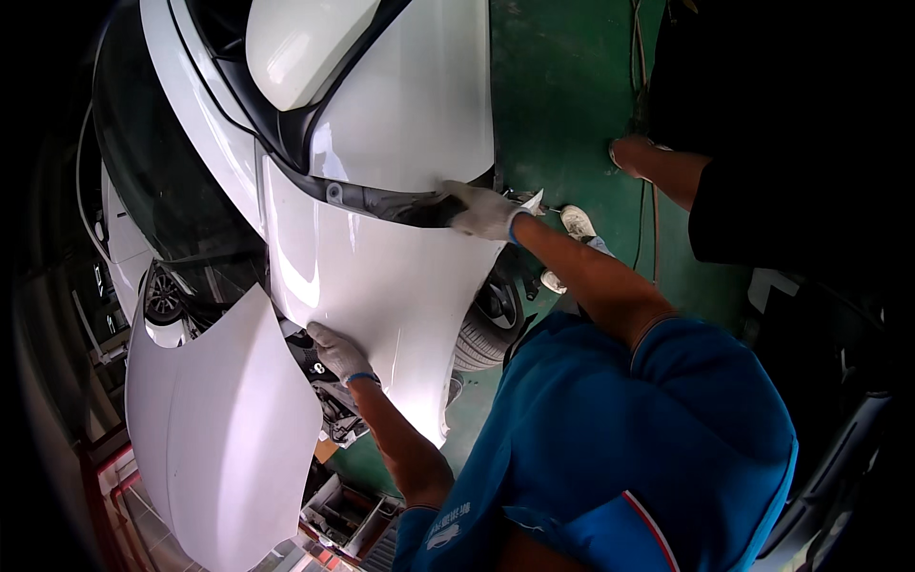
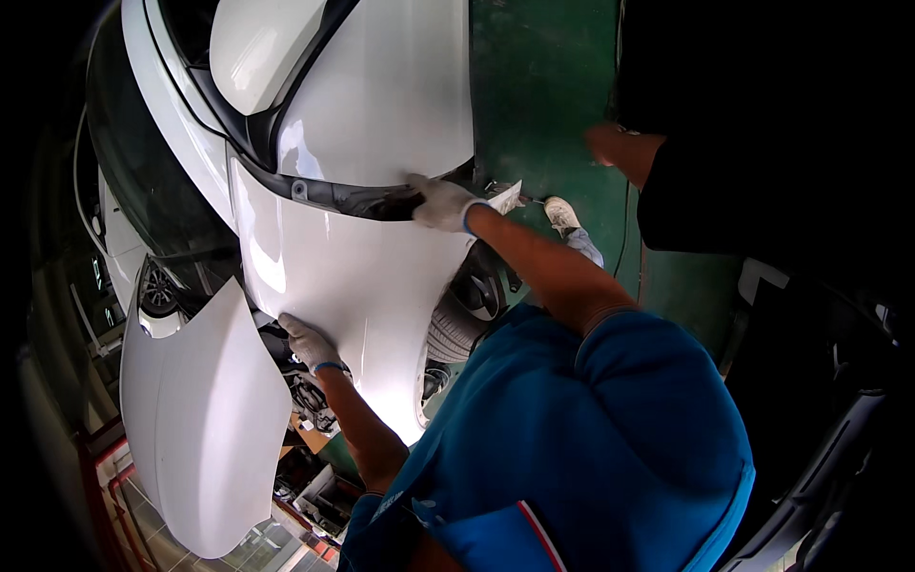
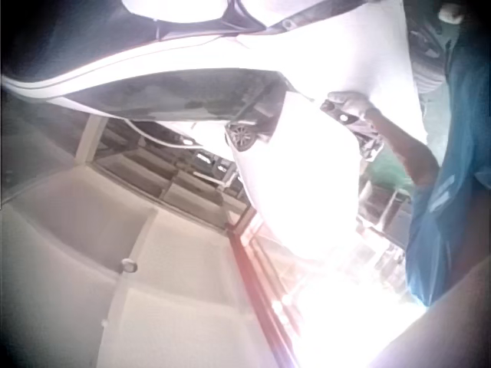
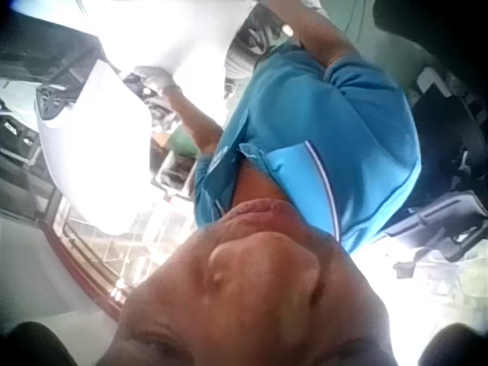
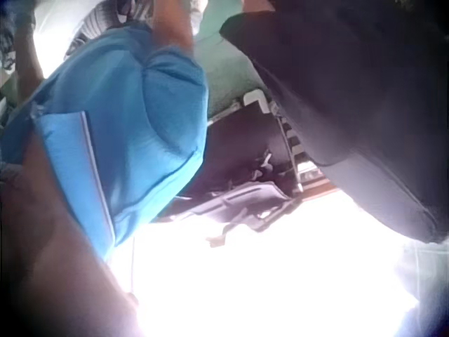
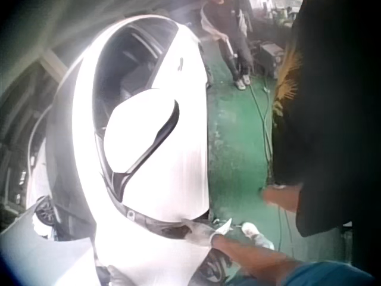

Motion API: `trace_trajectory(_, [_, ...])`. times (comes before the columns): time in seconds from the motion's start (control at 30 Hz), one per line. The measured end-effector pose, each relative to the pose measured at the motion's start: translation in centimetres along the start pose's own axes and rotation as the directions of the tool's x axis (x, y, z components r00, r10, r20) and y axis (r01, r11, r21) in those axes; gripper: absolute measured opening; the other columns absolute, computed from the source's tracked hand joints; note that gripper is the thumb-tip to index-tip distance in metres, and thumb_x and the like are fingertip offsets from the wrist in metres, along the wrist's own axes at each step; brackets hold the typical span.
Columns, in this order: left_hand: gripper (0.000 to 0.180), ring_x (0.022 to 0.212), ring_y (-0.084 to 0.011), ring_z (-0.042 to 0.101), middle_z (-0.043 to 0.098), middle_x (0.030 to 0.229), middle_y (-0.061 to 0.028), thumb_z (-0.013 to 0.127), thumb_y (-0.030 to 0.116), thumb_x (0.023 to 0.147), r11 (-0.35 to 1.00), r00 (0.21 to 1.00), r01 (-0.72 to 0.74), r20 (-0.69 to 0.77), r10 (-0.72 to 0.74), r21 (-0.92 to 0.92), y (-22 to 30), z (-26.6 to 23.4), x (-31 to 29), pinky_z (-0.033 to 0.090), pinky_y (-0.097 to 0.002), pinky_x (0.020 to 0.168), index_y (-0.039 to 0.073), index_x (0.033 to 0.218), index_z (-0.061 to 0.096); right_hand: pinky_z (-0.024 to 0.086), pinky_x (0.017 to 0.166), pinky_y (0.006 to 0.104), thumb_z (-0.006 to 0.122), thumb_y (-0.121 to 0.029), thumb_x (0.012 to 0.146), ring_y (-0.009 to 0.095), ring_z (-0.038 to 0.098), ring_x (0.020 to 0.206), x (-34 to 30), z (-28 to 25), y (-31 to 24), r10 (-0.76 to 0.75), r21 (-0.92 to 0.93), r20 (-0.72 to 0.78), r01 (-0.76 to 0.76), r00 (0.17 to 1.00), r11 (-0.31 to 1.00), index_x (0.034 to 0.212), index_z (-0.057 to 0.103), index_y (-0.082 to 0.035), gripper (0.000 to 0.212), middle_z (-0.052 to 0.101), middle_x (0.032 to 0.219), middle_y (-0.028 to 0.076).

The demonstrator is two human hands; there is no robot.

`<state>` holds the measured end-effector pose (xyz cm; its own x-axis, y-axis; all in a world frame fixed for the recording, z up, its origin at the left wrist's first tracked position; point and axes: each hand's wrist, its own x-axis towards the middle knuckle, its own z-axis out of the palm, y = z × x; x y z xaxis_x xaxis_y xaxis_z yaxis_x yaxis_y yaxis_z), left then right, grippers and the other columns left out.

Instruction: The person uses a wrench to loosen and remove bolts from the wheel well area of a white car. They then detach the front bumper cover from the vehicle.

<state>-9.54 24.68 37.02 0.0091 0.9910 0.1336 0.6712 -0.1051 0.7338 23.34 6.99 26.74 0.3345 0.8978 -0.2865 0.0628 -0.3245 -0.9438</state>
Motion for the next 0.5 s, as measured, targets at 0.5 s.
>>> trace_trajectory(0.5, [0.072,0.091,-0.0228,0.058,0.067,0.104,-0.0145,0.039,0.056,0.104,0.989,0.998,0.055,-0.003,-0.056,-0.136,1.9,0.3,-0.9,0.048,-0.0331,0.087,-0.011,0.118,0.06,0.047,0.102,0.0424,0.056,-0.037,0.094,0.037,0.061,0.122,-0.2,0.2,12.5,0.209,-0.126,-0.211,-0.238,0.955,0.963,0.132,0.062,-0.01,0.047,0.065,0.128,0.02])
